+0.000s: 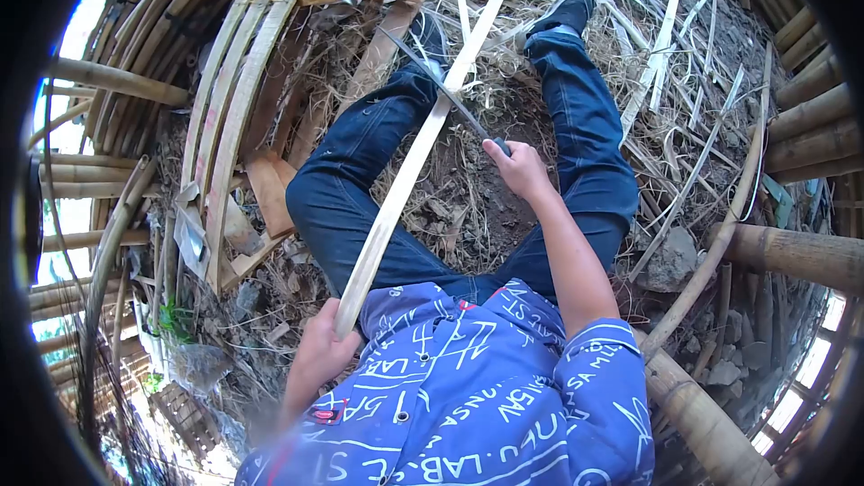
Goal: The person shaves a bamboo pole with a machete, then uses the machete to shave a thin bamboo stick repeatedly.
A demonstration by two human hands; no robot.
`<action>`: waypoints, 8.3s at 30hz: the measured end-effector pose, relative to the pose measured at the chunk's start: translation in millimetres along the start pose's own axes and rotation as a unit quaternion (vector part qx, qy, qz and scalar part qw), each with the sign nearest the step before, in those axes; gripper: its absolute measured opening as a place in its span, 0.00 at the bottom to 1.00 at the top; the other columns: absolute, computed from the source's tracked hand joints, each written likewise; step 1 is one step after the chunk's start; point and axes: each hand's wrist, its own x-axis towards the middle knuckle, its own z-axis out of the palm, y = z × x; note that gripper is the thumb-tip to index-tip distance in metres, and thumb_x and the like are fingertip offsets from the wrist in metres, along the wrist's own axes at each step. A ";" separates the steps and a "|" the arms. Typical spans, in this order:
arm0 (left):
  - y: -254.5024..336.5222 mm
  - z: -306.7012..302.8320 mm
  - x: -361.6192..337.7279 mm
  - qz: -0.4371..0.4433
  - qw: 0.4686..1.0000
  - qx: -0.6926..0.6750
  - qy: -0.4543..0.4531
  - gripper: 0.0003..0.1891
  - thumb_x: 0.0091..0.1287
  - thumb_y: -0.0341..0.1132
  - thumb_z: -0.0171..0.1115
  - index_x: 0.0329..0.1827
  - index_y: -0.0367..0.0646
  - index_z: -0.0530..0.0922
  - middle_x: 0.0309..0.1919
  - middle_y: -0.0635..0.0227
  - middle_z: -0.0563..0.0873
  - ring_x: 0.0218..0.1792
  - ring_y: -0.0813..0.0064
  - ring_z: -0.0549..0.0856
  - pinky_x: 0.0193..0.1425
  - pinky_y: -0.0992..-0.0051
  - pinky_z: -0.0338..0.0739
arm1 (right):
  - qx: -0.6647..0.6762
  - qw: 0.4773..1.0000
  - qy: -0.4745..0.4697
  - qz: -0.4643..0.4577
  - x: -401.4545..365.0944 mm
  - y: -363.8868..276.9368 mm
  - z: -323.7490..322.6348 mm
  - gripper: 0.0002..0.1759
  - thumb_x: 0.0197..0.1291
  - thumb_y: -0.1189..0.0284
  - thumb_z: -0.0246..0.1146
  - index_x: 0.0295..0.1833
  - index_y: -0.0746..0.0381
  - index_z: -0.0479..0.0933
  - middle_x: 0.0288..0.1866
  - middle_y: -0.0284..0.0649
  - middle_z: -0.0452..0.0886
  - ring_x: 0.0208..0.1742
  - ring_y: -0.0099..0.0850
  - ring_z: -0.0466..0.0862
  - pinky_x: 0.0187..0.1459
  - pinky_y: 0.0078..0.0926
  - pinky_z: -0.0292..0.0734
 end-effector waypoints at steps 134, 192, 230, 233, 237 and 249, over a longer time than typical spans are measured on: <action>-52.0 27.0 90.7 -0.122 0.793 -0.491 -0.340 0.15 0.74 0.48 0.54 0.35 0.50 0.63 0.14 0.82 0.60 0.11 0.88 0.60 0.13 0.85 0.56 | 0.493 0.850 0.026 0.185 -73.8 -16.1 79.7 0.34 0.70 0.39 0.47 0.30 0.61 0.69 0.17 0.34 0.70 0.13 0.24 0.70 0.16 0.24 0.67; 30.2 -5.6 69.0 0.161 0.981 0.020 0.108 0.18 0.58 0.38 0.70 0.34 0.36 0.69 0.17 0.49 0.74 0.19 0.46 0.76 0.23 0.63 0.70 | 0.538 0.738 -0.253 0.320 -125.1 -72.8 29.6 0.34 0.65 0.32 0.44 0.35 0.55 0.67 0.17 0.26 0.65 0.13 0.18 0.63 0.20 0.21 0.63; 0.2 -1.8 75.7 0.012 0.979 0.142 0.144 0.16 0.67 0.43 0.62 0.37 0.38 0.71 0.22 0.46 0.82 0.30 0.41 0.84 0.34 0.50 0.76 | 0.635 0.700 -0.156 0.287 -133.5 -61.4 52.9 0.34 0.66 0.33 0.44 0.35 0.55 0.66 0.17 0.28 0.66 0.14 0.23 0.64 0.22 0.26 0.65; -1.0 -3.4 75.9 0.004 0.976 0.136 0.169 0.16 0.67 0.42 0.62 0.37 0.38 0.70 0.21 0.46 0.81 0.29 0.41 0.83 0.33 0.50 0.75 | 0.628 0.713 -0.146 0.277 -139.3 -72.4 44.8 0.34 0.66 0.32 0.43 0.35 0.55 0.66 0.17 0.29 0.65 0.14 0.23 0.65 0.22 0.27 0.65; 5.4 -6.5 71.1 0.011 0.980 0.118 0.161 0.16 0.67 0.42 0.62 0.36 0.38 0.70 0.21 0.45 0.81 0.30 0.40 0.82 0.33 0.50 0.74 | 0.635 0.728 -0.145 0.217 -116.7 -75.8 42.8 0.35 0.65 0.32 0.43 0.35 0.55 0.66 0.17 0.29 0.66 0.14 0.23 0.66 0.22 0.27 0.66; 22.3 -7.6 51.4 0.026 0.989 0.030 0.143 0.16 0.66 0.40 0.63 0.34 0.38 0.69 0.20 0.45 0.78 0.26 0.42 0.81 0.30 0.56 0.72 | 0.610 0.722 -0.112 0.307 -9.3 -43.6 91.1 0.33 0.66 0.33 0.45 0.35 0.55 0.65 0.18 0.28 0.66 0.15 0.22 0.66 0.21 0.26 0.67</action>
